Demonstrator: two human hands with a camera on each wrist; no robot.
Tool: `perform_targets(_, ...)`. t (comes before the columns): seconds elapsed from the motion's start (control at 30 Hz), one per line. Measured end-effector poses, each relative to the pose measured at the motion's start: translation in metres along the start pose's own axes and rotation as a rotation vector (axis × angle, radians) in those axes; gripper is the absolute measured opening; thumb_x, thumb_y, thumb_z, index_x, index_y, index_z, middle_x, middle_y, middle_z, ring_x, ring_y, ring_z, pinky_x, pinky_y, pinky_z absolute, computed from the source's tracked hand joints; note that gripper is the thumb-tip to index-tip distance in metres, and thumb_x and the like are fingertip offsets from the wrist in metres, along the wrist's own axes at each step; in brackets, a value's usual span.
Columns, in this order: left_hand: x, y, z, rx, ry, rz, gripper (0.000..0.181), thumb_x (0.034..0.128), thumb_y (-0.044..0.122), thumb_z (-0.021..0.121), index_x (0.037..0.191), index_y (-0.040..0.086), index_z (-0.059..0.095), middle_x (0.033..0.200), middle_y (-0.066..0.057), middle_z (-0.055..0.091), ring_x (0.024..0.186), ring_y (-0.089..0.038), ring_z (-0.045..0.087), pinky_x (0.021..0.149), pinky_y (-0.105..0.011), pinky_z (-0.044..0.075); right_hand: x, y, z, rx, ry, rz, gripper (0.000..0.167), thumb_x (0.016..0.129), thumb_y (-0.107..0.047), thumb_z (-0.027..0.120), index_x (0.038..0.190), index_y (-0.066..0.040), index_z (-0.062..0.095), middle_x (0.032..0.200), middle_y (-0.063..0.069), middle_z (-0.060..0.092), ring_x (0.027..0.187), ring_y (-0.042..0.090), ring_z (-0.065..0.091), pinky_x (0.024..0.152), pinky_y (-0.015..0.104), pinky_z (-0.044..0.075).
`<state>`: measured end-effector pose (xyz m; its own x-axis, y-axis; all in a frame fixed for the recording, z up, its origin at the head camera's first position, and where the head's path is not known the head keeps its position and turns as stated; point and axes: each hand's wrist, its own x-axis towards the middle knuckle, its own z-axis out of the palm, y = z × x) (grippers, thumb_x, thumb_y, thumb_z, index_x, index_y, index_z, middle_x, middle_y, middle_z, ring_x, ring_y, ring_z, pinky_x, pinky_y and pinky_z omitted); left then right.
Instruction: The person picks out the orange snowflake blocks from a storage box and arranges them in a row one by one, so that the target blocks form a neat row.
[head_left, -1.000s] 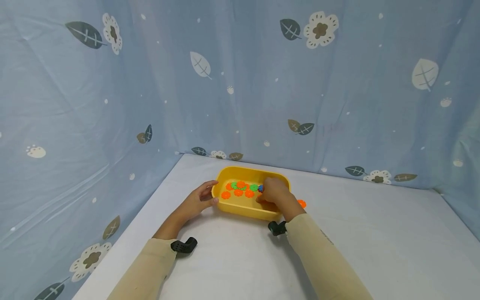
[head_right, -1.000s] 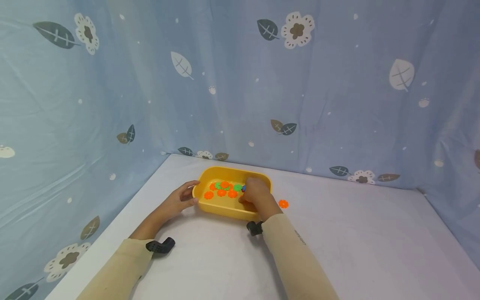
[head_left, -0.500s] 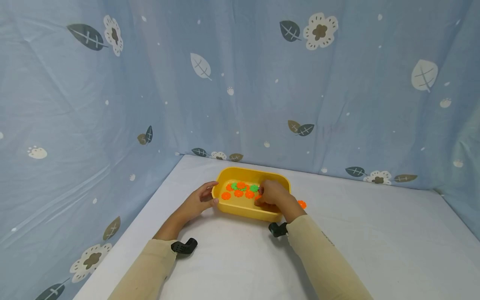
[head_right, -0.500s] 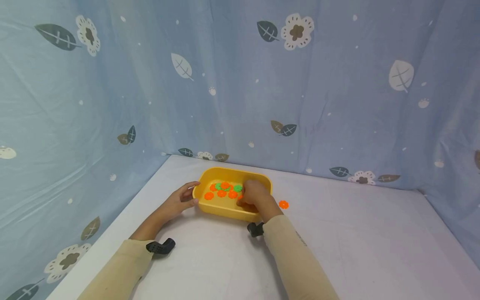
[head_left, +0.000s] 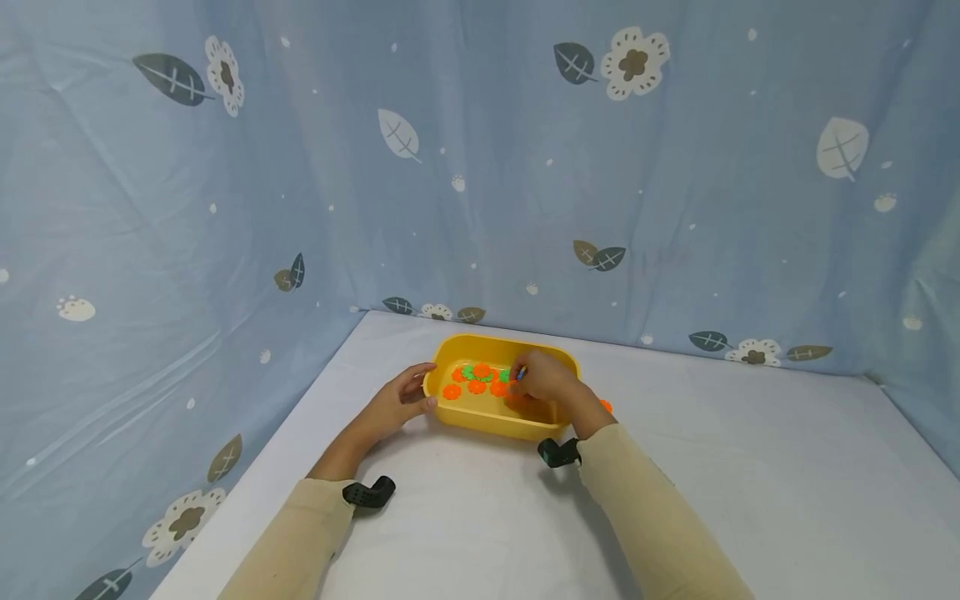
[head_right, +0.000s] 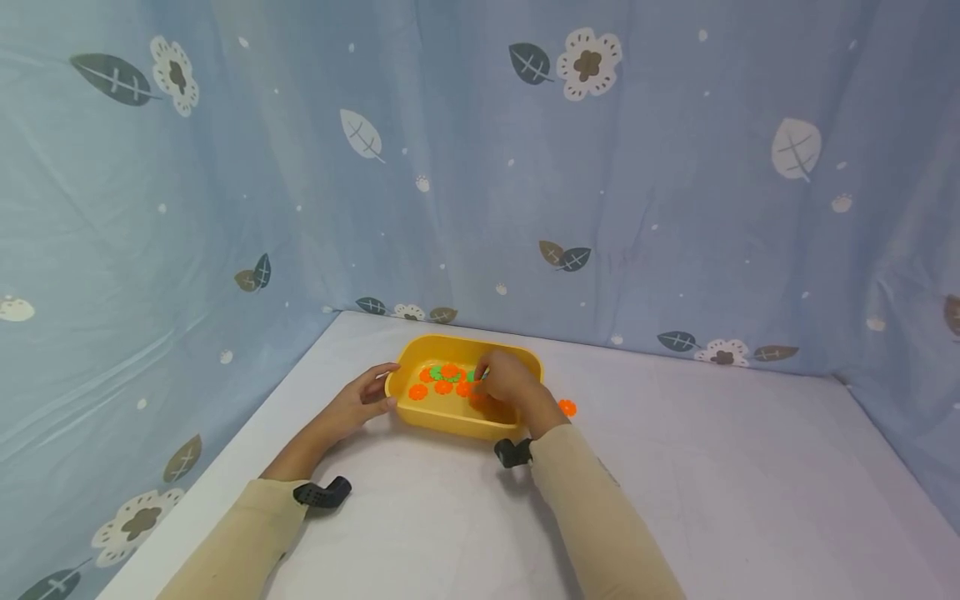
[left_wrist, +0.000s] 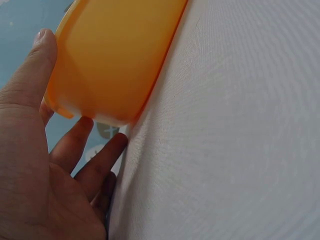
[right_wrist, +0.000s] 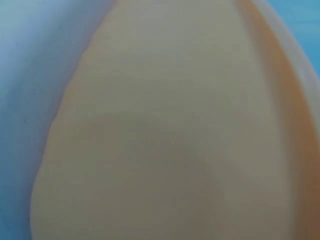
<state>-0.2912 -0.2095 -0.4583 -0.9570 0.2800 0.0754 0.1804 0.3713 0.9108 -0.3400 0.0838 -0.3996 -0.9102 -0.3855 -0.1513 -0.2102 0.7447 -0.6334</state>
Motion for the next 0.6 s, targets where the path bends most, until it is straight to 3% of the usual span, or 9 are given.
perform_targets(0.2,0.0002,-0.0007,0.0001,0.001,0.005,-0.011,0.067,0.0871,0.038,0.073,0.146,0.026,0.042,0.147,-0.012,0.044,0.132,-0.031,0.045,0.107,-0.050,0.035,-0.0009,-0.0002,-0.0030,0.017,0.030,0.002,0.012,0.090,-0.012,0.071,0.096,-0.005,0.063,0.079,0.006,0.061,0.064,0.020,0.059,0.058,0.027,0.049)
perform_targets(0.4,0.0012,-0.0020,0.0001,0.002,0.012,-0.013,0.067,0.0866,0.039,0.074,0.145,0.026,0.043,0.147,-0.011,0.045,0.132,-0.030,0.046,0.107,-0.050,0.035,-0.0019,0.0040,-0.0052,0.143,0.071,-0.005,0.013,0.090,-0.008,0.070,0.101,-0.003,0.064,0.081,0.009,0.063,0.067,0.022,0.066,0.061,0.030,0.056)
perform_targets(0.6,0.0003,-0.0011,0.0005,-0.003,0.002,0.000,0.068,0.0874,0.037,0.073,0.146,0.023,0.041,0.148,-0.014,0.043,0.132,-0.033,0.045,0.107,-0.052,0.034,-0.0022,0.0078,-0.0065,0.265,0.048,-0.009,0.018,0.090,0.000,0.067,0.108,-0.002,0.066,0.092,0.013,0.062,0.076,0.027,0.069,0.069,0.035,0.059)
